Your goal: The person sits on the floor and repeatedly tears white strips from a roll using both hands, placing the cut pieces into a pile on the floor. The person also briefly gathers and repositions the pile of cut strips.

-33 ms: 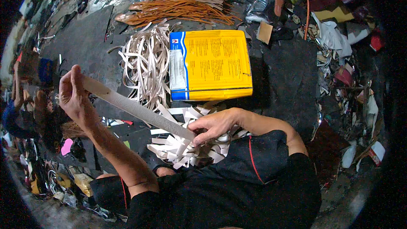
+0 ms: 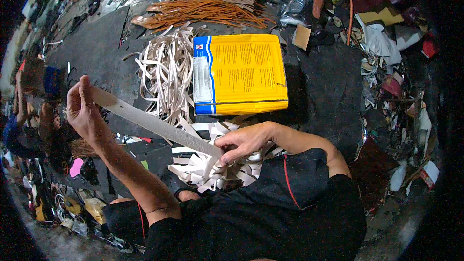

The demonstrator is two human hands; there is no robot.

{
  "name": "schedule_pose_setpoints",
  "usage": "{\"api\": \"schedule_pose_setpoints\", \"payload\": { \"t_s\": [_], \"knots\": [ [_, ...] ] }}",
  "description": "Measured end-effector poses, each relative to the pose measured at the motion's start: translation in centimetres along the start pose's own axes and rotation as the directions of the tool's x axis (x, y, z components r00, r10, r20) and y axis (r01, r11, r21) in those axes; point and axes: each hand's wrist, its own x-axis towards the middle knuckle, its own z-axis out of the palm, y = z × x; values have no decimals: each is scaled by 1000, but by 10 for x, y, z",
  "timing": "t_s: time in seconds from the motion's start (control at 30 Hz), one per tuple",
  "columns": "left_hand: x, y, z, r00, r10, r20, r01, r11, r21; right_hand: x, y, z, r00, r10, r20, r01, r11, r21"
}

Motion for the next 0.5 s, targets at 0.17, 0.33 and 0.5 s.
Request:
{"api": "schedule_pose_setpoints", "payload": {
  "t_s": [0.17, 0.33, 0.5],
  "knots": [
    [25, -25, -35, 996, 48, -80, -53, 997, -61, -9, -15, -10, 957, 289, 21, -282, 910, 303],
    [29, -17, -38, 991, -42, 125, 48, 998, -44, -46, -40, -36, 904, 314, -291, -289, 949, 125],
    [8, -48, -5, 879, -268, 395, 328, 940, -91, -141, -89, -51, 458, 239, -856, -548, 835, -60]
  ]
}}
